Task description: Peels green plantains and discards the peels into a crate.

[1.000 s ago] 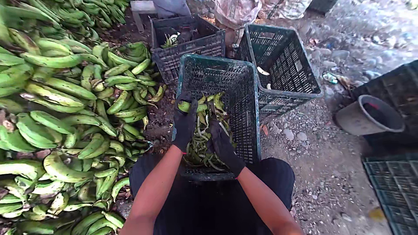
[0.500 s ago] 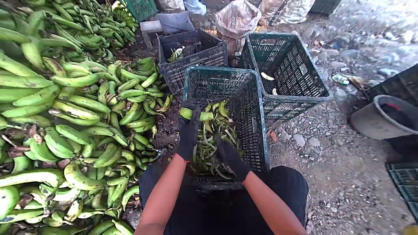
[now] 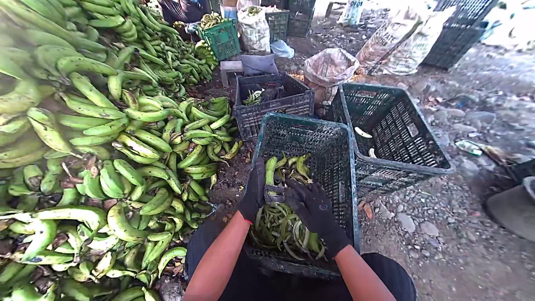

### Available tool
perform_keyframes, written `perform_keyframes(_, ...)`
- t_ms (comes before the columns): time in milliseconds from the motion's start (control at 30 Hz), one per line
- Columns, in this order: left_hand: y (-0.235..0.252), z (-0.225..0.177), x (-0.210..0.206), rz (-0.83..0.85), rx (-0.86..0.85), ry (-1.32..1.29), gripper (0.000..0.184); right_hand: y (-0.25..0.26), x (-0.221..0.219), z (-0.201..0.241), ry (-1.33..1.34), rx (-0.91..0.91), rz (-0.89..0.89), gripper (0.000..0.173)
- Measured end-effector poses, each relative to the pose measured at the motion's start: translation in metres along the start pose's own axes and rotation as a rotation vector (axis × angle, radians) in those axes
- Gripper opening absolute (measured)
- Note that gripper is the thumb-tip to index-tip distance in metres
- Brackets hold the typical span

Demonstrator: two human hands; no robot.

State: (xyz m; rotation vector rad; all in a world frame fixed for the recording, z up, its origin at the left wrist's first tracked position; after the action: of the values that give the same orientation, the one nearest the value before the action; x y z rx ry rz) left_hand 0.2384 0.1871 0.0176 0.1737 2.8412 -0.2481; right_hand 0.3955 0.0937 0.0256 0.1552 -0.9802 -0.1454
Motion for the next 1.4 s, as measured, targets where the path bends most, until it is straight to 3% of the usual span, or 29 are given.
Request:
perform_keyframes(100, 0.0, 0.001, 0.001, -0.003, 0.011, 0.035, 0.06, 0.001, 0.001, 0.001, -0.012, -0.043, 0.013, 0.076)
perform_keyframes(233, -0.009, 0.013, 0.001, 0.079, 0.001, 0.221, 0.059, 0.003, -0.007, -0.011, 0.043, -0.242, 0.06, 0.05)
perform_keyframes(400, -0.04, 0.02, -0.034, 0.176, -0.037, 0.422, 0.064, 0.019, 0.005, -0.067, 0.177, -0.504, -0.164, 0.056)
perform_keyframes(467, -0.031, 0.026, -0.033, 0.206, 0.043, 0.143, 0.065, 0.018, 0.016, -0.064, 0.291, -0.444, -0.183, 0.055)
perform_keyframes(533, -0.018, 0.016, -0.025, 0.212, 0.049, -0.062, 0.068, 0.014, 0.018, -0.047, 0.333, -0.251, -0.153, 0.06)
perform_keyframes(633, -0.003, -0.004, -0.011, 0.153, -0.061, -0.125, 0.06, -0.001, 0.008, -0.021, 0.129, -0.139, 0.0, 0.063)
perform_keyframes(733, -0.001, -0.014, -0.007, 0.029, -0.087, -0.104, 0.059, -0.012, 0.007, -0.001, 0.02, -0.051, -0.049, 0.062)
perform_keyframes(867, -0.017, 0.009, -0.02, 0.114, -0.033, 0.128, 0.06, 0.01, 0.01, -0.023, -0.05, -0.276, -0.162, 0.064)
perform_keyframes(967, -0.035, 0.018, -0.035, 0.226, 0.048, 0.224, 0.063, 0.018, 0.026, -0.045, 0.067, -0.44, -0.277, 0.06)
perform_keyframes(1067, -0.024, 0.018, -0.033, 0.257, 0.036, -0.002, 0.065, 0.006, 0.029, -0.035, 0.133, -0.351, -0.231, 0.061)
perform_keyframes(1233, 0.002, -0.015, 0.001, -0.051, -0.297, -0.078, 0.06, -0.019, -0.001, 0.003, 0.08, -0.181, -0.021, 0.067)
perform_keyframes(1300, 0.003, -0.02, 0.013, -0.12, -0.321, -0.083, 0.062, -0.018, -0.003, 0.014, -0.005, -0.126, -0.073, 0.072)
perform_keyframes(1333, 0.001, -0.021, 0.011, -0.112, -0.3, -0.097, 0.062, -0.016, -0.003, 0.015, -0.029, -0.113, -0.099, 0.072)
perform_keyframes(1400, -0.007, -0.014, 0.0, 0.058, -0.239, -0.024, 0.061, -0.007, -0.002, 0.01, -0.044, -0.129, -0.126, 0.064)
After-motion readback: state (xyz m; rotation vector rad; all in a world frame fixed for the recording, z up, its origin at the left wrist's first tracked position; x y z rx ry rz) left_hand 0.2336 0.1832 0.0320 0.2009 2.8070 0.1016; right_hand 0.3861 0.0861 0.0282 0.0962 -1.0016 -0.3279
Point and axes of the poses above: each hand's wrist, its own y-axis towards the middle knuckle, its own x-axis out of the back of the hand, z = x × y, the point moved 7 cm from there along y, towards the middle knuckle, and after that the axes turned 4 degrees about -z, right-handed, at the moved point
